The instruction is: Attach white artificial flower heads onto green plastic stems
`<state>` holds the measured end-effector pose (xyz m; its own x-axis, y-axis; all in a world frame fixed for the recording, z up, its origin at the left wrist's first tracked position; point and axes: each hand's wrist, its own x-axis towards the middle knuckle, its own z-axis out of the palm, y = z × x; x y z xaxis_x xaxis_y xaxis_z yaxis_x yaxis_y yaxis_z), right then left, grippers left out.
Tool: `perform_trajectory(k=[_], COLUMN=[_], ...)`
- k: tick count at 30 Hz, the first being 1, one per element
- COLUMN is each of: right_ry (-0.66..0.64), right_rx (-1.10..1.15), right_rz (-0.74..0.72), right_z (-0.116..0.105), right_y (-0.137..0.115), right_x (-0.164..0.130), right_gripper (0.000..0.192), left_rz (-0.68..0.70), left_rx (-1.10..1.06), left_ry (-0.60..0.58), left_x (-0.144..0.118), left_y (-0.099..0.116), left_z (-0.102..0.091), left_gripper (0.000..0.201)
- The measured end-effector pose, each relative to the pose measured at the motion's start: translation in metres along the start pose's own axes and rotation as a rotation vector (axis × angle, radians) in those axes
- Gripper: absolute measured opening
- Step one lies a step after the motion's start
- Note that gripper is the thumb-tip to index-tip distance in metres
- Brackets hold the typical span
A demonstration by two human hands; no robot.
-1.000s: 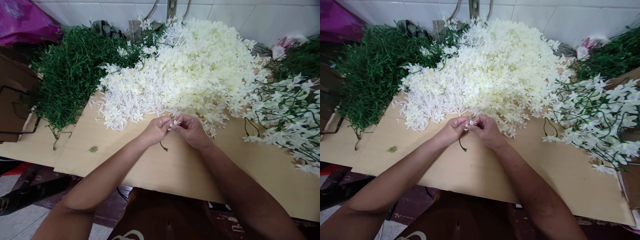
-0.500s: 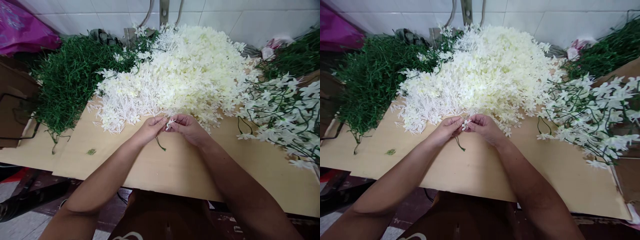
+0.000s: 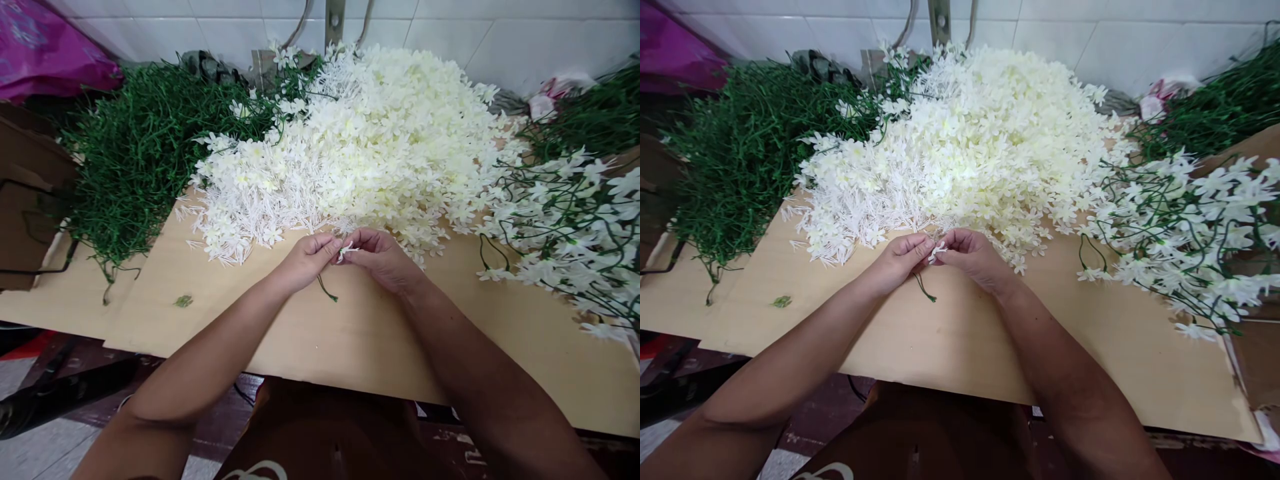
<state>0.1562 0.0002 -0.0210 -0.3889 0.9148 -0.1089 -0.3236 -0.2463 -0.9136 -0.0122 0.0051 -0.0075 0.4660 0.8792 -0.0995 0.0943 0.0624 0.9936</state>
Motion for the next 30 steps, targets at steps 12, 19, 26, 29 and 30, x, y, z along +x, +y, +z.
perform_trajectory(k=[12, 19, 26, 29, 30], right_ry=[0.201, 0.22, 0.102, 0.192, 0.205], right_rx=[-0.016, -0.011, -0.121, -0.244, -0.282], right_rz=[0.152, 0.122, -0.23, -0.439, -0.487], right_z=[0.007, 0.01, 0.003, -0.002, -0.002], right_y=[-0.003, 0.001, -0.025, -0.036, -0.039], right_x=[0.001, 0.002, -0.011, -0.019, -0.021], right_gripper=[0.036, 0.038, 0.021, 0.012, 0.011], left_rz=[0.081, 0.084, 0.072, -0.095, -0.162], left_rx=[0.152, 0.121, -0.067, -0.112, -0.146], left_ry=[0.009, 0.057, 0.084, 0.09, 0.05], left_x=[0.001, 0.002, -0.001, -0.001, -0.001], left_y=[-0.007, -0.008, 0.015, 0.015, 0.014], left_z=[0.001, 0.008, -0.005, -0.014, -0.016], left_gripper=[0.052, 0.052, 0.056, 0.064, 0.066])
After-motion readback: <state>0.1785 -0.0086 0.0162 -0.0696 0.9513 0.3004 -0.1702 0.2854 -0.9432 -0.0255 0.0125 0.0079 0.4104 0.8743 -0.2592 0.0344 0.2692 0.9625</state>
